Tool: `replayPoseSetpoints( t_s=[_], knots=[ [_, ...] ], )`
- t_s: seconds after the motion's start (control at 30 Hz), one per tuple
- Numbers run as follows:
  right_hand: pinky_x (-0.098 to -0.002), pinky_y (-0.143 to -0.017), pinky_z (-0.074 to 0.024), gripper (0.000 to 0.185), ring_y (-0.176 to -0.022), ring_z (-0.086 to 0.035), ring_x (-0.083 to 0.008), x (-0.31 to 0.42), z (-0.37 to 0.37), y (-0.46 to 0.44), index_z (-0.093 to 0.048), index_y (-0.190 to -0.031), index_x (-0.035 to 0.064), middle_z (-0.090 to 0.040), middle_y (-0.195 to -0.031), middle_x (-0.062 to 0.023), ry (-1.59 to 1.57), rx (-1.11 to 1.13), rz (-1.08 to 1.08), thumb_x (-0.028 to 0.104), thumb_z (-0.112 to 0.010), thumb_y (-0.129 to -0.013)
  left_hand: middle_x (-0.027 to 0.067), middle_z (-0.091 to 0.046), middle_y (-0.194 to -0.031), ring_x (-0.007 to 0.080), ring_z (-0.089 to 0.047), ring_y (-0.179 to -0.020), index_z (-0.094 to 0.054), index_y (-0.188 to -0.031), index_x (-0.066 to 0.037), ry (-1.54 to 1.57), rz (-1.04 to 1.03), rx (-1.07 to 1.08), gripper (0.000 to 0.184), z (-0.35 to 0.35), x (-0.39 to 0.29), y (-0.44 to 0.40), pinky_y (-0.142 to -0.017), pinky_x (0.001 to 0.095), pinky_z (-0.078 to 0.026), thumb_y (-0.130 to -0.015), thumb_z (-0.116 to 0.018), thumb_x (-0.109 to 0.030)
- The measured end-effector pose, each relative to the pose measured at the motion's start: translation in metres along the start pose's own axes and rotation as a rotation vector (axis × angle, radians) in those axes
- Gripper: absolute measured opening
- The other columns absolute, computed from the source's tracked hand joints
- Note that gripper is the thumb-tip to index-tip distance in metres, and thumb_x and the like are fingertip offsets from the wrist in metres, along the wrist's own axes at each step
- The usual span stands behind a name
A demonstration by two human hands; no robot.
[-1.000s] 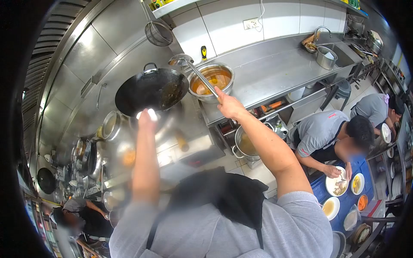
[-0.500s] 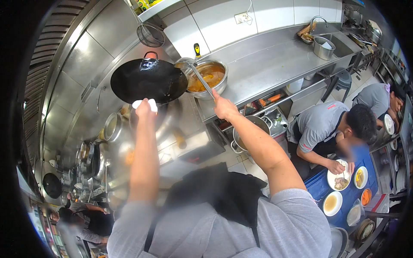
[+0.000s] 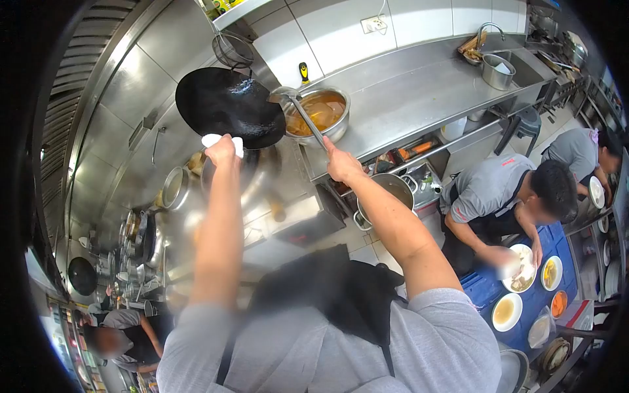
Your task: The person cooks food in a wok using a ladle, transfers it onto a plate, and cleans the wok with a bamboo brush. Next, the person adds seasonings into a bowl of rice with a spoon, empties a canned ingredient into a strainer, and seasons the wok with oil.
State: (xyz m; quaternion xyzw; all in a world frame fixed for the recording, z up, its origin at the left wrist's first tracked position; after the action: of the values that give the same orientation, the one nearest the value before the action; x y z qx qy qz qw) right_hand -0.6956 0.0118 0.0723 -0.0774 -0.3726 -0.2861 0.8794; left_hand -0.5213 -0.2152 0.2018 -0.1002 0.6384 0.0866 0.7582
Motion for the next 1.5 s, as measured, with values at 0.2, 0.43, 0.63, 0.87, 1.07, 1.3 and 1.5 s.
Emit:
replayPoseSetpoints(
  t_s=[0.2, 0.43, 0.63, 0.87, 1.07, 1.3, 1.5],
  knots=[
    [-0.0435, -0.084, -0.0491, 0.078, -0.101, -0.062, -0.0342, -0.024, -0.015, -0.024, -0.015, -0.15, 0.0227, -0.061, -0.115, -0.0236, -0.167, -0.036, 0.149, 0.011, -0.054, -0.084, 0.0222, -0.06, -0.109, 0.0289, -0.064, -0.09, -0.046, -0.114, 0.011, 0.094, 0.098, 0.011, 0.048, 0.02, 0.003, -0.008, -0.075, 0.0387, -0.053, -0.072, -0.063, -0.006],
    [-0.0333, -0.041, -0.0433, 0.076, -0.045, -0.052, -0.0177, -0.008, 0.017, 0.012, -0.012, -0.15, 0.0078, -0.06, -0.088, -0.0194, -0.54, 0.044, -0.036, 0.001, -0.052, -0.085, 0.0137, -0.063, -0.095, 0.0256, -0.065, -0.074, -0.054, -0.111, 0.009, 0.63, 0.316, 0.087, 0.032, 0.038, 0.072, -0.059, -0.059, 0.0388, -0.054, -0.08, -0.059, 0.0],
    [-0.0278, -0.04, -0.0403, 0.076, -0.048, -0.047, -0.0128, 0.009, 0.022, 0.023, -0.009, -0.15, 0.0032, -0.053, -0.076, -0.0085, -0.671, 0.077, -0.13, -0.001, -0.05, -0.086, 0.0047, -0.063, -0.082, 0.0231, -0.064, -0.071, -0.057, -0.097, -0.01, 0.737, 0.514, 0.259, 0.012, 0.039, 0.202, -0.147, -0.055, 0.0402, -0.051, -0.09, -0.053, -0.019],
    [-0.0262, -0.04, -0.0401, 0.076, -0.048, -0.045, -0.0108, 0.038, 0.011, 0.022, -0.009, -0.151, 0.0136, -0.049, -0.074, -0.0048, -1.032, 0.135, -0.258, 0.003, -0.051, -0.088, -0.0006, -0.062, -0.083, 0.0198, -0.06, -0.075, -0.057, -0.096, -0.018, 0.708, 0.663, 0.257, 0.015, 0.106, 0.213, -0.147, -0.058, 0.0416, -0.046, -0.092, -0.051, -0.031],
    [-0.0234, -0.041, -0.0362, 0.067, -0.047, -0.041, -0.0098, 0.109, -0.003, 0.015, -0.018, -0.149, 0.0206, -0.049, -0.076, -0.0057, -1.174, 0.031, -0.201, 0.006, -0.05, -0.092, 0.0018, -0.062, -0.086, 0.0209, -0.062, -0.074, -0.055, -0.104, -0.014, 0.681, 0.728, 0.277, 0.018, 0.123, 0.252, -0.227, -0.06, 0.0408, -0.05, -0.092, -0.053, -0.028],
    [-0.0187, -0.037, -0.0342, 0.054, -0.046, -0.042, -0.0076, 0.206, -0.055, -0.012, -0.034, -0.142, 0.0229, -0.05, -0.078, -0.0058, -1.312, 0.162, -0.187, 0.008, -0.051, -0.093, 0.0055, -0.064, -0.086, 0.0211, -0.064, -0.07, -0.056, -0.106, -0.009, 0.698, 0.728, 0.322, 0.024, 0.095, 0.341, -0.328, -0.056, 0.0373, -0.052, -0.089, -0.058, -0.024],
    [-0.0204, -0.037, -0.0363, 0.06, -0.045, -0.043, -0.0077, 0.263, -0.14, -0.051, -0.03, -0.144, 0.0218, -0.05, -0.077, -0.0059, -1.231, 0.28, -0.243, 0.005, -0.051, -0.091, 0.0066, -0.061, -0.079, 0.0192, -0.06, -0.061, -0.056, -0.103, -0.003, 0.648, 0.662, 0.447, 0.036, 0.153, 0.317, -0.325, -0.049, 0.0357, -0.048, -0.09, -0.061, -0.035]
  ],
)
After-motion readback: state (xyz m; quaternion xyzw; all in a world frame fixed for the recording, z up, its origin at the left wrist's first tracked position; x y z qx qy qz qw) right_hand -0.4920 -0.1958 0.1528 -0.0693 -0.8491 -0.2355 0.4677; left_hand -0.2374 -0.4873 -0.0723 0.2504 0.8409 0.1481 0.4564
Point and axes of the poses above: each hand's wrist, its own y-axis away from the middle knuckle, its own z-axis out of the back of the hand, x = y × z, the point moved 2 cm from there along -y, towards the middle knuckle
